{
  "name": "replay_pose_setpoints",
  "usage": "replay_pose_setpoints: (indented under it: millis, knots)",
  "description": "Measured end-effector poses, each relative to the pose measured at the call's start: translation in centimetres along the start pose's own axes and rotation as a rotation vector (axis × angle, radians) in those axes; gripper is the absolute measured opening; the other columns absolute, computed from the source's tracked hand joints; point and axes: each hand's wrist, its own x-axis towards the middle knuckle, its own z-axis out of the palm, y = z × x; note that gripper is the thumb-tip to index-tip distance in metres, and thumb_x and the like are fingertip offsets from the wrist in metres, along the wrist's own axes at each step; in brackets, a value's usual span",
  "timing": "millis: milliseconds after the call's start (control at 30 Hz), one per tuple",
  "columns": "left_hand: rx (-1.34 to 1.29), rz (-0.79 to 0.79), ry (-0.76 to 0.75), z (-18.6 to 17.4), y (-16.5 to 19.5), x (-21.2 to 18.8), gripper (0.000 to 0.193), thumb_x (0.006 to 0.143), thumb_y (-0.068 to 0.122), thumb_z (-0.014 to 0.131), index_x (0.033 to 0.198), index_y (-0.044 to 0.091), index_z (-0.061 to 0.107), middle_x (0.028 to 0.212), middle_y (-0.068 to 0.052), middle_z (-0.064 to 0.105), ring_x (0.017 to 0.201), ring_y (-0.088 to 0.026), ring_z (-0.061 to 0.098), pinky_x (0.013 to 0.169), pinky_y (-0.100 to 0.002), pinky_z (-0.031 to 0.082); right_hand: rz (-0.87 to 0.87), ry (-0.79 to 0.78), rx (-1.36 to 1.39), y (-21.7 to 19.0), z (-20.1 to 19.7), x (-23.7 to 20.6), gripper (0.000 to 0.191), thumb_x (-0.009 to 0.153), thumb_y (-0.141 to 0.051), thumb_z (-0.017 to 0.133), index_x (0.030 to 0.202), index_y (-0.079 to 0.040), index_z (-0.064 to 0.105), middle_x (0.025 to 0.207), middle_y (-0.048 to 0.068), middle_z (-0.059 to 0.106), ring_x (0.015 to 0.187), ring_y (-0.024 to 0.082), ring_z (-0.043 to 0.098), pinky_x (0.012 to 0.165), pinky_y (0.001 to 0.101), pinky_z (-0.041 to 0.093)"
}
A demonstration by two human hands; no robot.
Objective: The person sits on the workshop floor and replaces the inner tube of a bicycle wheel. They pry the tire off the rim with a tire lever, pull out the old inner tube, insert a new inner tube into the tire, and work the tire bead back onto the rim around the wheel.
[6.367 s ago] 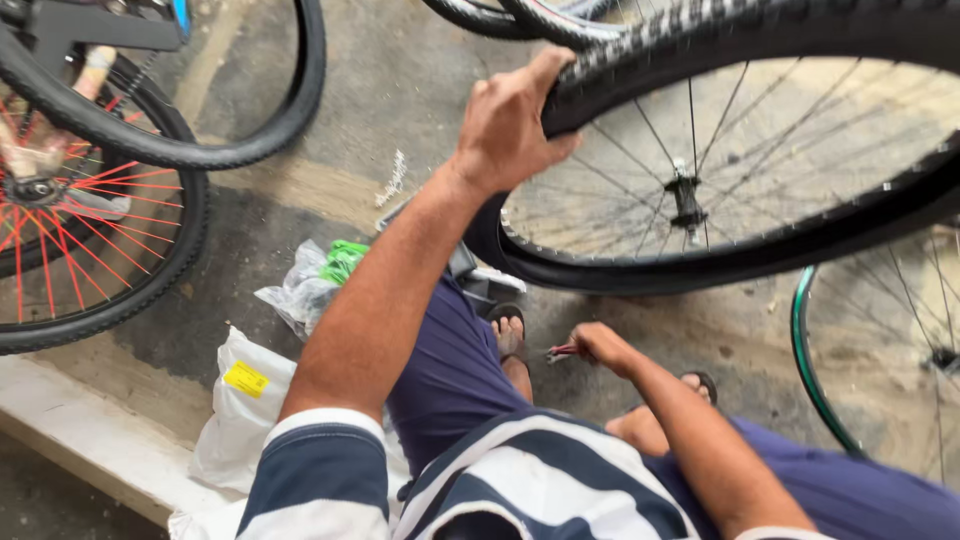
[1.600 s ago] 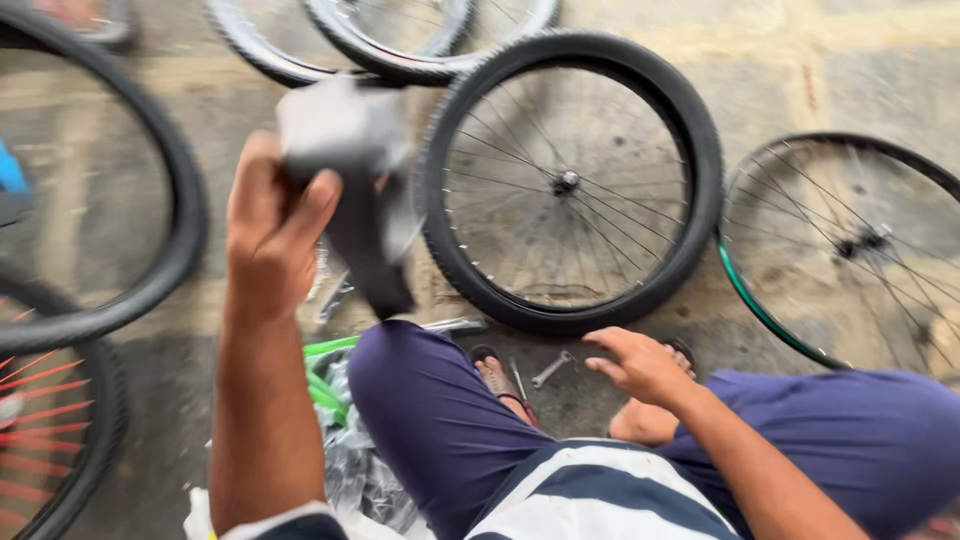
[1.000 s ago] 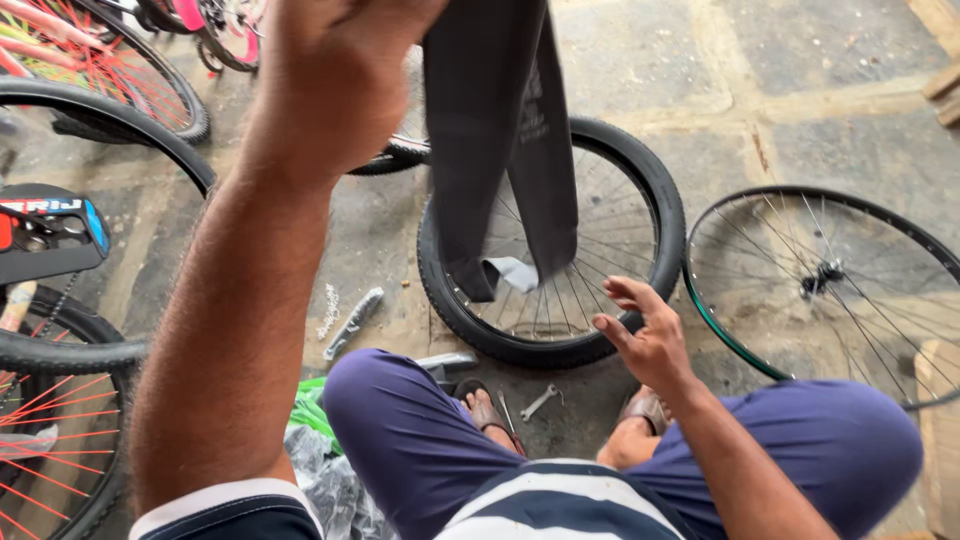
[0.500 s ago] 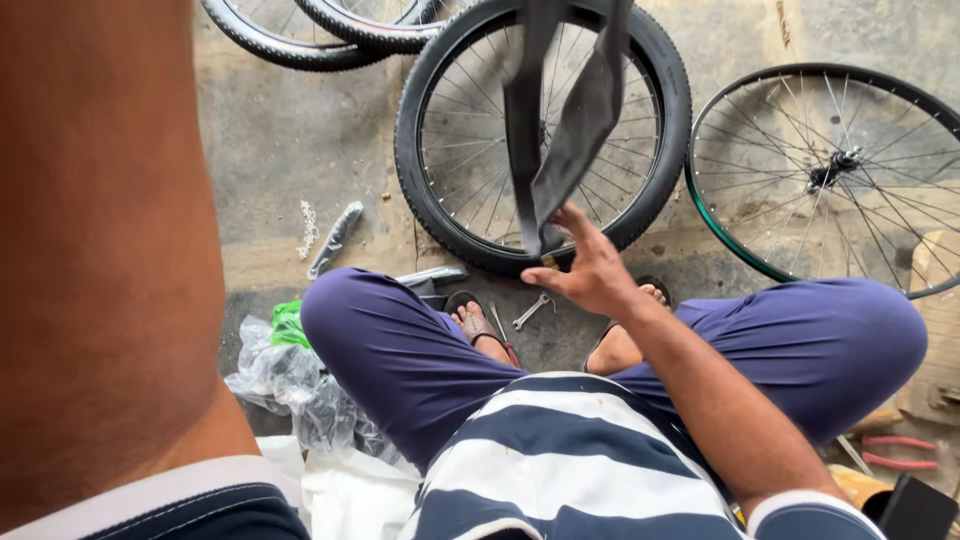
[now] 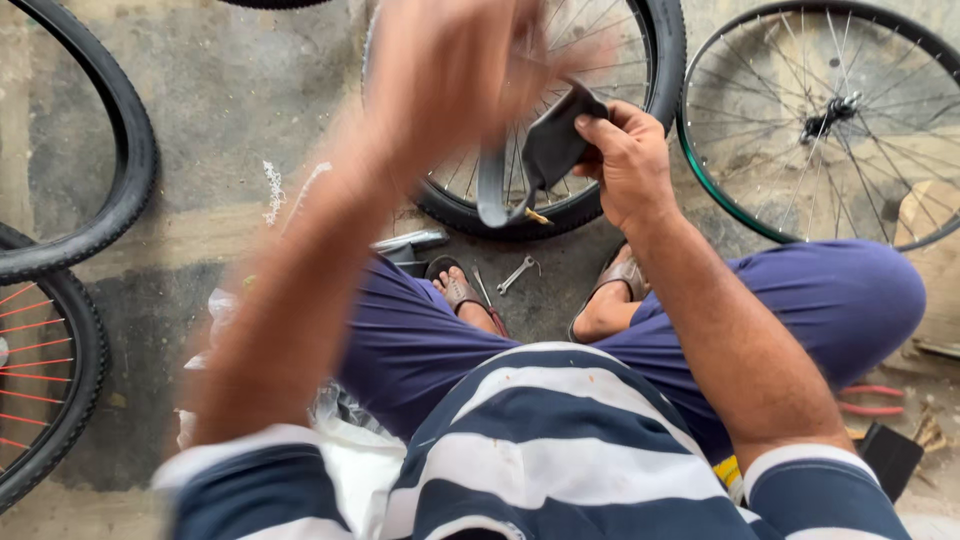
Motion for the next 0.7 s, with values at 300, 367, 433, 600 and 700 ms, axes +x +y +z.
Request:
replay_pose_setpoints:
  millis: [300,367,433,600,700]
  knots:
    - [-0.737,-0.645,-0.307,15.6,-1.4,-17.1,0.065,0.072,0.037,0.091,0.126,0.008,0.071,0.112,-0.009,0.078,0.105,-0.017,0.069,0.097,-0.034,0.055,0.034,-0.133,0.083,0.4,3.2,2.3,0.010,0.097,-0.012,0.070,0.100,-0.002,0.069,0.083,0.001,0.069,0.066,0.009,0.061,0.055,0.0228,0.049]
    - [-1.026,-0.689,-0.405,15.5,-1.0,-16.9,0.034,0.091,0.023,0.079,0.117,0.003,0.074,0.108,-0.007,0.075,0.103,-0.015,0.067,0.094,-0.032,0.053,0.040,-0.098,0.104,-0.5,3.9,4.0,0.016,0.098,-0.015,0.070,0.109,-0.003,0.070,0.092,0.002,0.070,0.075,0.011,0.065,0.060,0.0233,0.051]
    - [-1.330,-0.635,-0.388,14.3,-0.8,-16.1,0.029,0.102,0.017,0.069,0.124,-0.001,0.070,0.118,-0.006,0.072,0.113,-0.015,0.065,0.100,-0.030,0.050,0.089,-0.225,0.020,-1.1,4.2,5.1,0.023,0.094,-0.017,0.068,0.115,-0.007,0.069,0.101,0.002,0.072,0.085,0.012,0.069,0.072,0.0267,0.059]
    - [-1.524,-0.758,0.128,12.4,-3.0,-15.3,0.069,0.088,0.000,0.058,0.155,0.003,0.038,0.118,-0.012,0.071,0.111,-0.022,0.068,0.101,-0.030,0.051,-0.532,-0.324,-0.908,3.2,3.0,2.3,0.033,0.102,-0.032,0.066,0.115,-0.002,0.070,0.112,0.007,0.072,0.100,0.016,0.069,0.085,0.0307,0.054]
    - [-0.524,-0.796,0.031,13.0,-3.9,-15.6,0.093,0.086,-0.005,0.059,0.166,0.007,0.014,0.116,-0.019,0.062,0.102,-0.029,0.061,0.091,-0.036,0.052,0.058,-0.313,-0.597,7.7,2.5,0.0,0.034,0.099,-0.037,0.059,0.110,-0.007,0.070,0.084,0.003,0.069,0.072,0.010,0.062,0.062,0.0250,0.051]
